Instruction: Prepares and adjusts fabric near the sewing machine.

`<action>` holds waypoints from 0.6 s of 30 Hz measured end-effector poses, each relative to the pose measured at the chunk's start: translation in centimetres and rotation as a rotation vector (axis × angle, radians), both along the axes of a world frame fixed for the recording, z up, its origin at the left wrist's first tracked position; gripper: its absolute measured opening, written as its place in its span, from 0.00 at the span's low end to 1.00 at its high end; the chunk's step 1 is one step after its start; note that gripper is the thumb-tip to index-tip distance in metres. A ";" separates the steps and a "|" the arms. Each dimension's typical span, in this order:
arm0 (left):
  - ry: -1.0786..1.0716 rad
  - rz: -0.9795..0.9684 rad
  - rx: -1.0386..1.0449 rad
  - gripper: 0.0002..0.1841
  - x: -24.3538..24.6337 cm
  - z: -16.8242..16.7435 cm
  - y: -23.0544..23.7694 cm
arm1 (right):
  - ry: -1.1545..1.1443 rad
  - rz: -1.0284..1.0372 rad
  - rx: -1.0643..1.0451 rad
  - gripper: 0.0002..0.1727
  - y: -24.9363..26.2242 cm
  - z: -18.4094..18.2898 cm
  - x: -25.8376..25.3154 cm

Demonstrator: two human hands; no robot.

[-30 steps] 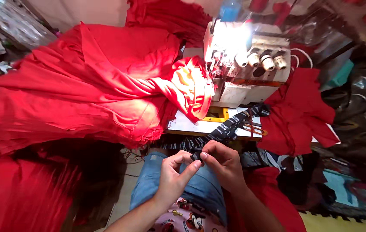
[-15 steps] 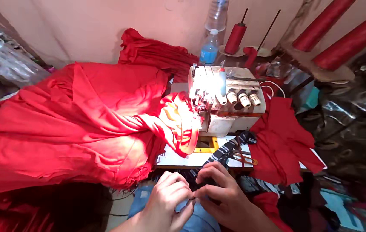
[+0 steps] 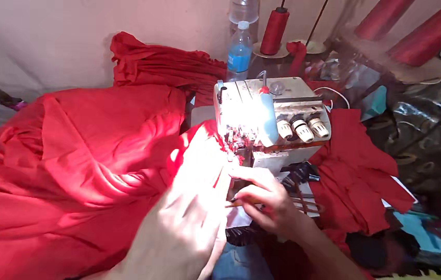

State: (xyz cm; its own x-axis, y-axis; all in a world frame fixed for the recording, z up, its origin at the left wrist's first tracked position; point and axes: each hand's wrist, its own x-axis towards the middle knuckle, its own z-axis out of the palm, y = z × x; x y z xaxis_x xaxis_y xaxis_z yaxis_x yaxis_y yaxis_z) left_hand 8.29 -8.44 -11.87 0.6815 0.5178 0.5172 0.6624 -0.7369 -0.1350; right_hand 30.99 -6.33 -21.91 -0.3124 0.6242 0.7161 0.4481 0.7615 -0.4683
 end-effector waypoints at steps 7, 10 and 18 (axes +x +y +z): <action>0.028 -0.032 -0.140 0.14 0.6 2.9 0.0 | -0.274 -0.335 0.049 0.13 -0.3 -0.1 0.9; -0.002 -0.156 -0.323 0.11 1.0 2.5 -0.4 | -0.089 -0.451 0.200 0.09 -0.9 -0.3 0.4; -0.140 -0.189 -0.463 0.11 1.4 2.1 0.0 | -0.015 -0.461 0.351 0.04 1.3 -1.3 -1.5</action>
